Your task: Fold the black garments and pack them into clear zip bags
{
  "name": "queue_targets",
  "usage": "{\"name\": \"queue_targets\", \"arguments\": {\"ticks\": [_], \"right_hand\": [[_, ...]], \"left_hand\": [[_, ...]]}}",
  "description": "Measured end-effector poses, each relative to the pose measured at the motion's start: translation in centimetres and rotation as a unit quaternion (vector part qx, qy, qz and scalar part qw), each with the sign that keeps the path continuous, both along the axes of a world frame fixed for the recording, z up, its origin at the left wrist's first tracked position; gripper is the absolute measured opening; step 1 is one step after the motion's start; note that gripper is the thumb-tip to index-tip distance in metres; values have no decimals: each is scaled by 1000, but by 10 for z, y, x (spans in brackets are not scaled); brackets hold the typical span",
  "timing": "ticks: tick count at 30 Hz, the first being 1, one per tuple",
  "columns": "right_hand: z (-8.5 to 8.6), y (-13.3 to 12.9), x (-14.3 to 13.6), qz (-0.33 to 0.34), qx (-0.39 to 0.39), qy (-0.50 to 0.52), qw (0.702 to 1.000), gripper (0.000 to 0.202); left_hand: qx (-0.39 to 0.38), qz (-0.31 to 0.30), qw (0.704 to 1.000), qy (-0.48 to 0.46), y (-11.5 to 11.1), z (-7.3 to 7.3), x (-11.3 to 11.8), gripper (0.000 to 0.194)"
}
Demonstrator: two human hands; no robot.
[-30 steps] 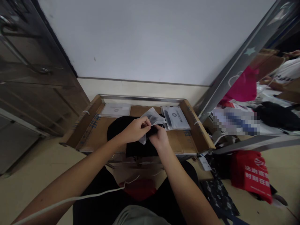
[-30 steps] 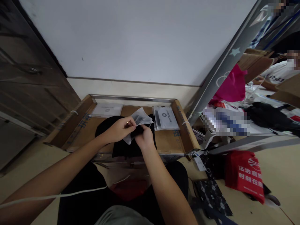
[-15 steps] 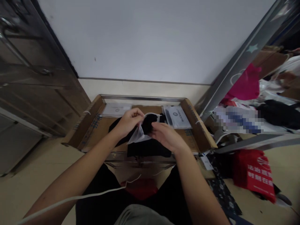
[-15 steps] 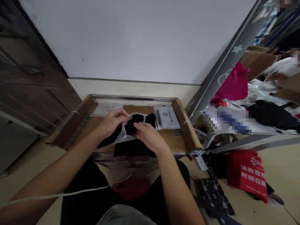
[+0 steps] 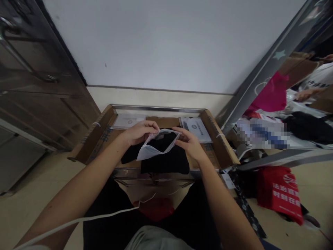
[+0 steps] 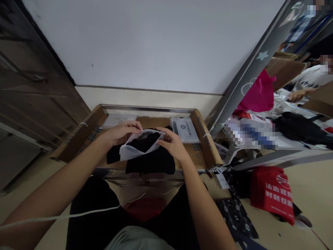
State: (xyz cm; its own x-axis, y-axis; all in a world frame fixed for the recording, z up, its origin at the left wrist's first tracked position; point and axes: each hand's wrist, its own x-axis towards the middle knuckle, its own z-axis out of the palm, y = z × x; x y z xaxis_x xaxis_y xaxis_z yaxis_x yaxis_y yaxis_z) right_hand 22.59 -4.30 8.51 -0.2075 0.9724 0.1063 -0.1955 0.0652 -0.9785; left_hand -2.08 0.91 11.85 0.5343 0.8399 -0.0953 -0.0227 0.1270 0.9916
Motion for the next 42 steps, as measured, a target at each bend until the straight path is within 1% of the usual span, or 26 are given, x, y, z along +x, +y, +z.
{"name": "queue_targets", "arguments": {"ticks": [2, 4, 6, 8, 9, 10, 11, 12, 13, 14, 15, 16, 17, 18, 19, 21, 24, 27, 29, 30, 32, 34, 36, 39, 42], "right_hand": [[-4, 1, -3, -8, 16, -25, 1000, 42], [-6, 1, -6, -15, 41, -54, 998, 29], [-9, 1, -8, -35, 70, -80, 994, 16], [-13, 3, -11, -61, 97, -95, 989, 12], [-16, 5, -12, -76, 109, -98, 986, 12], [-20, 6, -13, -91, 118, -98, 984, 13], [-25, 8, -14, -105, 124, -97, 982, 14], [-29, 10, -15, -119, 125, -92, 981, 15], [-34, 12, -17, -131, 119, -84, 981, 17], [-38, 14, -18, -140, 108, -71, 982, 18], [-42, 15, -20, -146, 94, -53, 983, 19], [-45, 16, -22, -149, 79, -32, 985, 20], [-48, 16, -24, -150, 65, -7, 986, 20], [-49, 16, -26, -150, 54, 18, 987, 20], [-51, 16, -28, -150, 46, 41, 987, 20], [-52, 17, -32, -149, 35, 71, 986, 21], [-54, 19, -36, -164, 30, 64, 984, 27], [-55, 22, -39, -228, 57, 7, 972, 29], [-54, 23, -42, -276, 89, -32, 956, 28], [-53, 23, -44, -290, 103, -44, 951, 28], [-51, 22, -48, -297, 118, -52, 946, 27], [-50, 21, -52, -291, 126, -52, 947, 26], [-51, 21, -53, -282, 130, -56, 949, 26], [-51, 21, -49, -288, 130, -54, 947, 26], [-50, 23, -43, -335, 131, -46, 932, 27]], "left_hand": [[16, 4, 999, 34, 6, -3, -5, 12], [55, 9, 995, 83, 11, -5, -11, 12], [116, -3, 983, 144, 13, -3, -15, 16], [199, 1, 959, 202, 8, 4, -16, 19], [252, 16, 940, 227, 2, 8, -14, 18], [314, 34, 914, 253, -6, 13, -12, 17], [383, 52, 879, 278, -15, 18, -8, 17], [453, 57, 837, 303, -25, 22, -4, 19], [511, 45, 793, 330, -36, 24, 1, 19], [550, 30, 752, 361, -46, 24, 5, 19], [576, 18, 718, 391, -54, 22, 9, 20], [590, 8, 690, 419, -60, 19, 13, 24], [596, 3, 669, 444, -64, 15, 15, 26], [598, 0, 655, 462, -67, 10, 17, 27], [596, -3, 647, 476, -67, 5, 18, 25], [585, -2, 647, 489, -64, -1, 19, 19], [543, 15, 669, 506, -55, -3, 18, 23], [499, 26, 698, 513, -49, 1, 19, 24], [486, 21, 718, 498, -46, 3, 22, 24], [485, 17, 727, 486, -45, 4, 25, 25], [491, 10, 740, 460, -42, 5, 30, 23], [497, -8, 748, 440, -39, 5, 34, 17], [499, -35, 757, 420, -36, 6, 36, 19], [497, -62, 777, 382, -31, 5, 28, 19], [491, -35, 793, 360, -28, 0, 10, 19]]}}
